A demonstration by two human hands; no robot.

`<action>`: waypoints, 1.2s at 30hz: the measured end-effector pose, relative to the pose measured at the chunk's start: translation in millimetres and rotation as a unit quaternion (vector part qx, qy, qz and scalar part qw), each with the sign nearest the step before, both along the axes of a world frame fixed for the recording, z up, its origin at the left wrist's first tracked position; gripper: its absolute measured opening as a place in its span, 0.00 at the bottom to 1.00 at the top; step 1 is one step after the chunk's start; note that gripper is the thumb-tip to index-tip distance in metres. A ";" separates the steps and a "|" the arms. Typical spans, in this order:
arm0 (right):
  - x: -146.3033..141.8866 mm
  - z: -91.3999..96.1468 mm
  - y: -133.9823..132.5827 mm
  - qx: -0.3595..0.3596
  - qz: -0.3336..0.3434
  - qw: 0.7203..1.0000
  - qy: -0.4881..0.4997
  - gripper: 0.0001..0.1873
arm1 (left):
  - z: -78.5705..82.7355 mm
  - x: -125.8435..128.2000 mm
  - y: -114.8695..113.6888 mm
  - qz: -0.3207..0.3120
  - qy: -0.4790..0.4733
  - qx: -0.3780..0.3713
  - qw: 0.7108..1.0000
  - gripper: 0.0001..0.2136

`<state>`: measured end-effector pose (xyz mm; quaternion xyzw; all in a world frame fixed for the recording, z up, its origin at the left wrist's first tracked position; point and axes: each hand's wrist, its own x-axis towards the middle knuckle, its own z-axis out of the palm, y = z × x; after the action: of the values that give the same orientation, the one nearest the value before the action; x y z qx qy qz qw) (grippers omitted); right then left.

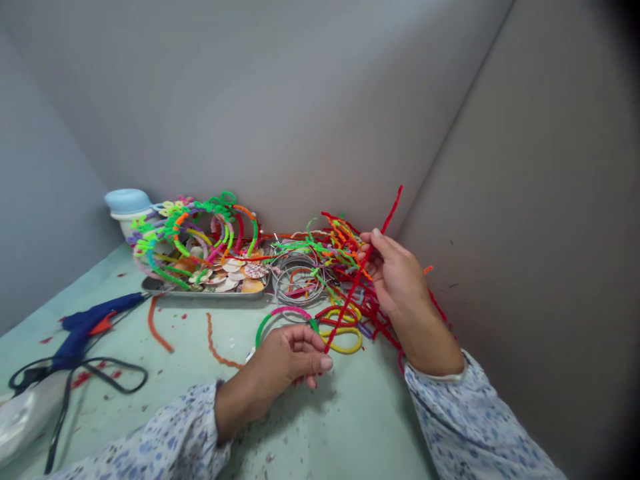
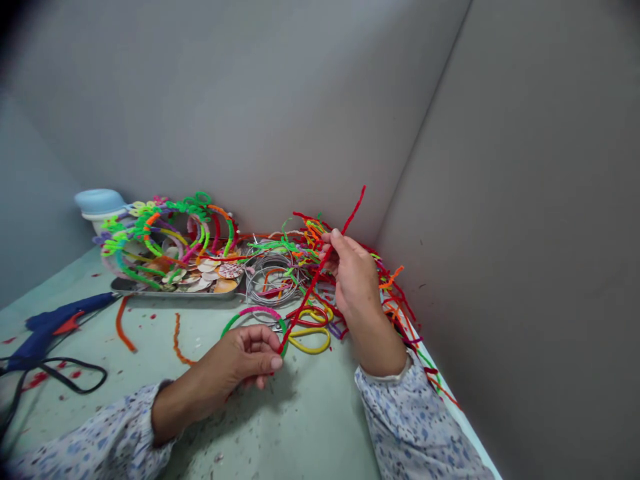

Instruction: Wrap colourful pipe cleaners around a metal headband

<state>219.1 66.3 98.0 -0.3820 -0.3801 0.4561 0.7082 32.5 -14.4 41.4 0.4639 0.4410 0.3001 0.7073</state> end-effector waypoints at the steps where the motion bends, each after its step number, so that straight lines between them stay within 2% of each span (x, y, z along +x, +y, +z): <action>1: 0.3 0.1 0.0 0.000 0.001 1.000 0.000 0.11 | 0.3 0.1 -0.1 -0.005 0.001 0.001 1.000 0.16; 8: -0.1 1.2 -0.8 -0.007 0.001 1.000 0.003 0.09 | 0.6 0.7 -2.1 -0.027 0.011 0.004 1.000 0.14; 15: 1.8 -1.7 1.9 -0.009 0.019 0.999 0.040 0.07 | -2.2 -1.1 -5.0 -0.087 -0.024 0.030 0.996 0.11; 21: 1.0 -2.1 3.3 -0.006 0.043 0.989 0.141 0.05 | 0.3 -2.3 -11.6 -0.118 -0.121 -0.053 0.984 0.11; 24: -0.6 -0.2 2.8 -0.035 0.066 0.978 0.196 0.05 | 2.8 -3.4 -15.3 -0.122 -0.188 -0.105 0.969 0.11; 27: -0.7 0.8 3.0 -0.054 0.074 0.971 0.222 0.06 | 4.8 -3.9 -15.5 -0.120 -0.234 -0.120 0.957 0.10; 31: 1.5 1.3 3.5 -0.028 0.040 0.978 0.204 0.06 | 5.6 -3.3 -11.7 -0.082 -0.204 -0.095 0.971 0.10; 36: 3.6 3.1 3.2 -0.002 0.007 0.989 0.145 0.05 | 6.2 -1.6 -8.7 -0.061 -0.117 -0.045 0.990 0.14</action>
<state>222.7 69.4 101.1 -0.3104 -0.2750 0.5128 0.7517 30.9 -23.1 47.6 0.4196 0.3389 0.2887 0.7910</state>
